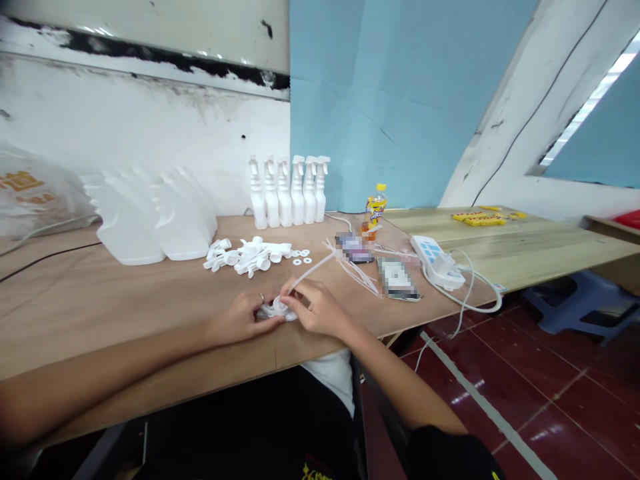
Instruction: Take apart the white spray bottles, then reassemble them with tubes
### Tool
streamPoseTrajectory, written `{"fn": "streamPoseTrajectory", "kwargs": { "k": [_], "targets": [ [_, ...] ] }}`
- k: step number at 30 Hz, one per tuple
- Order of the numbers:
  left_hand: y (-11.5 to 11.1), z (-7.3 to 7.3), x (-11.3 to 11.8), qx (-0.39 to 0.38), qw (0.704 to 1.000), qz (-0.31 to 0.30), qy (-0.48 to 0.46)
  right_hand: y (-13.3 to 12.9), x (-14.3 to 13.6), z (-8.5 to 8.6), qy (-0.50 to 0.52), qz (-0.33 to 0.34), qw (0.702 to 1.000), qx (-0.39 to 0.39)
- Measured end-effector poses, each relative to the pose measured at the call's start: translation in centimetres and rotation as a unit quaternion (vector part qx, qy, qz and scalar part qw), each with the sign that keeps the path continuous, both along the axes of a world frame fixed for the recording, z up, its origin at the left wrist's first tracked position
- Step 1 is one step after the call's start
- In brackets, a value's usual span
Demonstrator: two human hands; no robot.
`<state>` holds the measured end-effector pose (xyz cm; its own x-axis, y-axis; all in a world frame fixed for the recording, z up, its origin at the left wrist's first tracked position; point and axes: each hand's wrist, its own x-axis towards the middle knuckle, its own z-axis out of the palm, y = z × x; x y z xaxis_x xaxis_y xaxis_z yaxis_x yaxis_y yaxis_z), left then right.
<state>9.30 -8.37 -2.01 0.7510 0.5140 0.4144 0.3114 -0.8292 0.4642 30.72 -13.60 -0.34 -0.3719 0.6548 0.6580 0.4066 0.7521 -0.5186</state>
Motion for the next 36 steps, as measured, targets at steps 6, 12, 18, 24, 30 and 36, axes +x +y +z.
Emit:
{"fn": "streamPoseTrajectory", "kwargs": {
  "k": [6,12,18,24,30,36],
  "targets": [
    [0.2,-0.2,0.1,0.003,1.0,0.006,0.004,0.5,-0.1,0.0,0.016,-0.015,0.999,-0.048],
    [0.3,-0.4,0.0,0.016,1.0,0.018,0.014,1.0,-0.6,0.3,-0.021,-0.018,0.996,-0.088],
    [0.6,-0.5,0.1,0.024,1.0,-0.015,-0.002,1.2,-0.9,0.4,-0.045,-0.025,0.991,-0.125],
    [0.4,-0.3,0.1,0.005,1.0,-0.002,-0.011,0.9,-0.6,0.0,-0.036,-0.023,0.993,-0.109],
    [0.3,1.1,-0.1,-0.11,0.99,0.066,-0.054,-0.4,0.1,0.8,-0.102,-0.012,0.992,0.078],
    [0.2,3.8,-0.3,-0.133,0.991,0.022,-0.001,0.1,0.1,0.4,-0.239,-0.059,0.949,0.197]
  ]
}}
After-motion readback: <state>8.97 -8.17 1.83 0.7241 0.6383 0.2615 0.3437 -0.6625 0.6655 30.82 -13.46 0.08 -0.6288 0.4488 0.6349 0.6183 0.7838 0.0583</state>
